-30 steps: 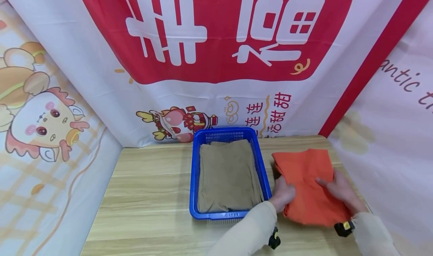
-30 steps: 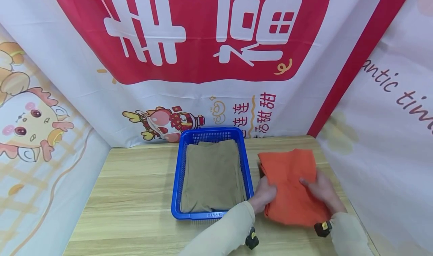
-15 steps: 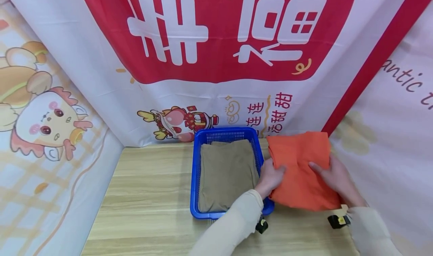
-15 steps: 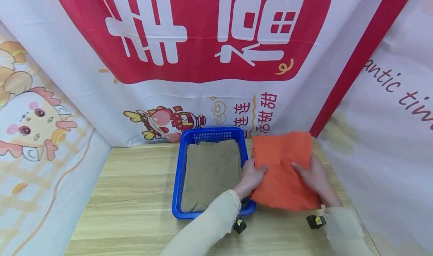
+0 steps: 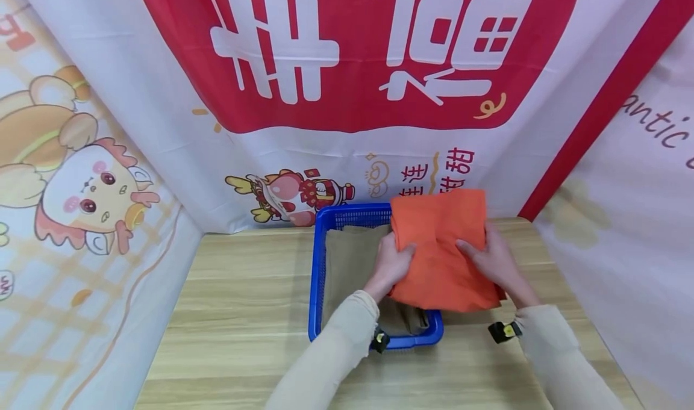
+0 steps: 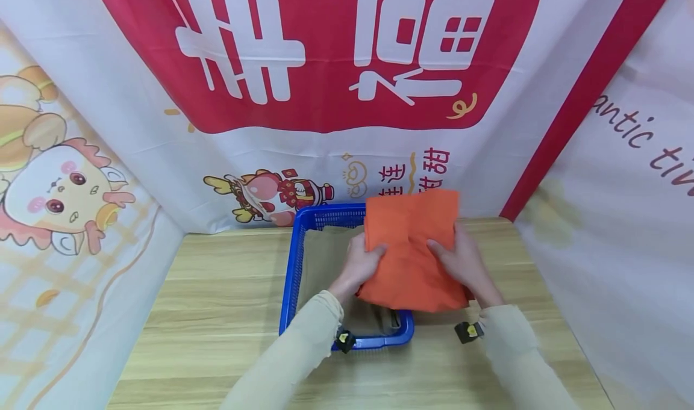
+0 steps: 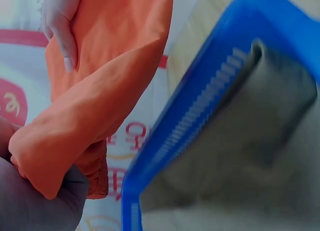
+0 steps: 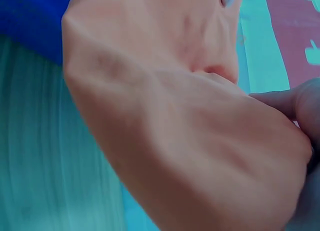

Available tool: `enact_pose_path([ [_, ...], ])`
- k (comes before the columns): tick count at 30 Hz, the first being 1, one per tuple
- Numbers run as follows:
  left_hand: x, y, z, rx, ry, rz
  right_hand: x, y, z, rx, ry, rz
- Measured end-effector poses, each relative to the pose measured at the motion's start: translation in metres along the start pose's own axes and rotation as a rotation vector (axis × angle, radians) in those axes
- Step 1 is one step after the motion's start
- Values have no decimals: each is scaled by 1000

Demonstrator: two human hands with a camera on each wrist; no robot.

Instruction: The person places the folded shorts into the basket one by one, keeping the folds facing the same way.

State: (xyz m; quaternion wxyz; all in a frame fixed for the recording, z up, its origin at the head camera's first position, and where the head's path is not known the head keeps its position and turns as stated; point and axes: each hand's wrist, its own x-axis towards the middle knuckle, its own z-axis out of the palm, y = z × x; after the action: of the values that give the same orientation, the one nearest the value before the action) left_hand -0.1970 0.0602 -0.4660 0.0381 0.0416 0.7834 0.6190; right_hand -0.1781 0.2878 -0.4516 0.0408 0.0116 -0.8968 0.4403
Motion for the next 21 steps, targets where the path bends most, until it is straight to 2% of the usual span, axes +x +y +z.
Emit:
enact_pose_path([
  [10, 5, -14, -53, 39, 33, -26, 25, -21, 40, 64, -121, 30],
  [21, 9, -35, -95, 92, 108, -49, 39, -32, 82, 136, -188, 66],
])
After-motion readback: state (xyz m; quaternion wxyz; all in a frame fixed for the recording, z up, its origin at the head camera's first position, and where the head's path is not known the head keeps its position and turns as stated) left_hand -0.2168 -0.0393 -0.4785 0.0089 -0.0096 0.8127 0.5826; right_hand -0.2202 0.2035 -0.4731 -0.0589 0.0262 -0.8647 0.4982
